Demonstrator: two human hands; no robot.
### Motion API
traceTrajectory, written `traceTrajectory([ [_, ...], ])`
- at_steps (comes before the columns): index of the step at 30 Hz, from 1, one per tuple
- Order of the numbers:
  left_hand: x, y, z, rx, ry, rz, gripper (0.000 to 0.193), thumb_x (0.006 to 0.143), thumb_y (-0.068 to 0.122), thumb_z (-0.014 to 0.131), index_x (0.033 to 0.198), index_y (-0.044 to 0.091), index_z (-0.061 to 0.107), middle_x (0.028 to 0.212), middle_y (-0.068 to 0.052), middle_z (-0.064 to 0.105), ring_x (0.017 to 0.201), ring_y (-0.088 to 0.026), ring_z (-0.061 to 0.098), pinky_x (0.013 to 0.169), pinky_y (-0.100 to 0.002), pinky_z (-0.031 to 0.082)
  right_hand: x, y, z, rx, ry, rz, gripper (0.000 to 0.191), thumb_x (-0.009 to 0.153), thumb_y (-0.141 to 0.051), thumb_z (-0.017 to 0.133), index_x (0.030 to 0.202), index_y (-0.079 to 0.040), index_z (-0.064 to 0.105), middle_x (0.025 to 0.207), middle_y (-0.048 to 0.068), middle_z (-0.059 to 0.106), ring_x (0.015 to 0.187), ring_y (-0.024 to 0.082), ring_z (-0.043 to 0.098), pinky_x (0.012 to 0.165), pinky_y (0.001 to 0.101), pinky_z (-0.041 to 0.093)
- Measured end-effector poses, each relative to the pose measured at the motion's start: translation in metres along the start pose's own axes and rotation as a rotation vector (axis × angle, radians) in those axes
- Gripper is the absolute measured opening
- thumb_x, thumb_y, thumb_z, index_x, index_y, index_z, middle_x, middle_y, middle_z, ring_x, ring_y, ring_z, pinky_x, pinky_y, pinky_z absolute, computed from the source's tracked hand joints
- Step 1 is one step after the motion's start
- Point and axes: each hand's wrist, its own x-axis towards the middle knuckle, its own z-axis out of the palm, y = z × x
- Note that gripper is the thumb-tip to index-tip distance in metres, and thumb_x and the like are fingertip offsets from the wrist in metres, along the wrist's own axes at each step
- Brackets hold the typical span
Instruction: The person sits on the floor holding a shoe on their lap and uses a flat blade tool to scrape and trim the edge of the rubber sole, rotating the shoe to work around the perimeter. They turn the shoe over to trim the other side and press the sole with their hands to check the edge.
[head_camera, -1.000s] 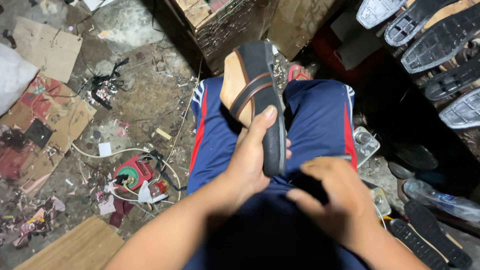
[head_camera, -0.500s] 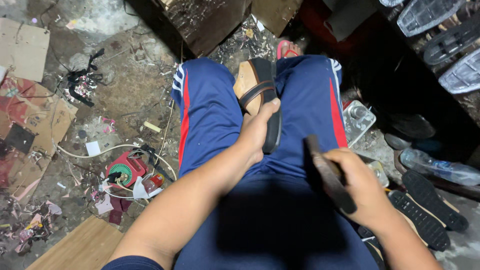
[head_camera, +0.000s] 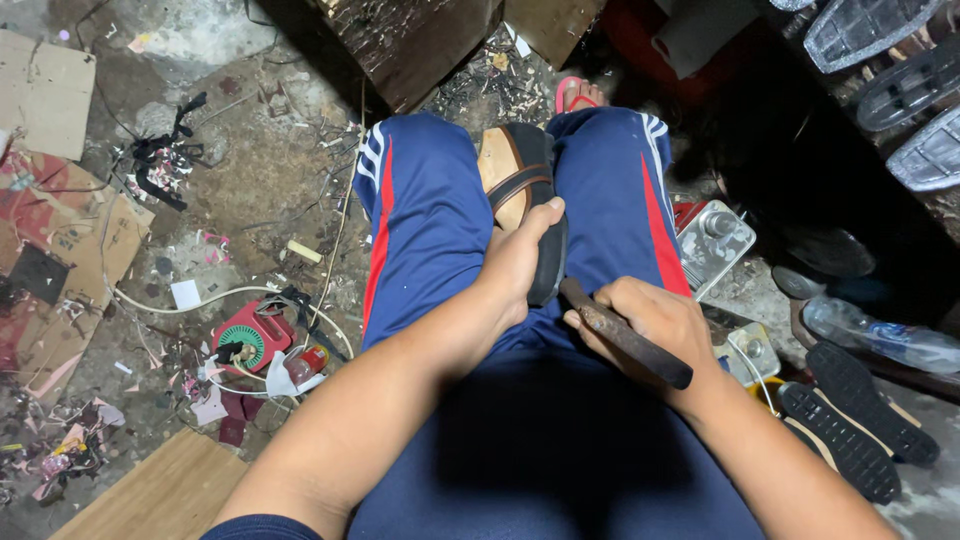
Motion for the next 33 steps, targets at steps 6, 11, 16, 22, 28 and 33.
traceTrajectory([
  [6, 0.001, 0.000, -0.001, -0.022, -0.050, -0.029, 0.047, 0.079, 0.045, 0.076, 0.101, 0.004, 0.066, 0.083, -0.005, 0.064, 0.068, -0.016, 0.061, 0.058, -0.032, 0.048, 0.002, 0.002, 0.002, -0.003, -0.056, 0.022, 0.030, 0.079, -0.024, 0.086, 0.079, -0.007, 0.061, 0.069, 0.007, 0.062, 0.057, 0.027, 0.062, 0.049, 0.0369, 0.047],
  [11, 0.005, -0.003, -0.003, -0.028, -0.042, -0.042, 0.046, 0.076, 0.044, 0.076, 0.102, 0.007, 0.066, 0.082, -0.004, 0.064, 0.067, -0.015, 0.060, 0.057, -0.032, 0.048, 0.005, 0.006, 0.007, -0.132, -0.149, 0.029, 0.040, 0.082, -0.032, 0.082, 0.067, -0.008, 0.054, 0.061, 0.010, 0.056, 0.054, 0.033, 0.058, 0.047, 0.0431, 0.044],
  [16, 0.009, -0.004, -0.001, -0.013, -0.031, -0.018, 0.050, 0.078, 0.044, 0.075, 0.104, 0.003, 0.068, 0.085, -0.006, 0.065, 0.072, -0.016, 0.063, 0.063, -0.031, 0.050, 0.016, 0.007, 0.010, -0.170, -0.174, 0.012, 0.040, 0.083, -0.035, 0.079, 0.065, -0.009, 0.055, 0.061, 0.012, 0.057, 0.057, 0.036, 0.060, 0.048, 0.0462, 0.045],
  [22, 0.013, -0.001, 0.000, -0.018, 0.045, 0.014, 0.060, 0.075, 0.045, 0.075, 0.113, -0.001, 0.066, 0.102, -0.012, 0.069, 0.091, -0.022, 0.066, 0.080, -0.036, 0.052, 0.029, 0.005, 0.010, -0.256, -0.331, 0.198, 0.042, 0.082, -0.041, 0.079, 0.064, -0.009, 0.058, 0.057, 0.013, 0.059, 0.055, 0.037, 0.062, 0.048, 0.0464, 0.048],
  [28, 0.023, -0.002, -0.003, -0.002, -0.001, -0.123, 0.060, 0.075, 0.051, 0.075, 0.113, 0.005, 0.070, 0.105, -0.006, 0.072, 0.093, -0.017, 0.067, 0.081, -0.033, 0.052, 0.017, 0.002, 0.014, -0.159, -0.079, -0.049, 0.032, 0.082, -0.027, 0.078, 0.066, -0.010, 0.056, 0.060, 0.008, 0.056, 0.056, 0.031, 0.060, 0.049, 0.0440, 0.045],
  [33, 0.031, -0.002, -0.005, -0.097, -0.121, -0.227, 0.048, 0.080, 0.058, 0.073, 0.098, 0.013, 0.066, 0.082, -0.005, 0.063, 0.069, -0.020, 0.060, 0.056, -0.036, 0.046, 0.006, 0.004, 0.016, -0.228, -0.060, -0.143, 0.038, 0.080, -0.019, 0.080, 0.059, -0.010, 0.050, 0.057, 0.008, 0.051, 0.051, 0.029, 0.056, 0.048, 0.0437, 0.044],
])
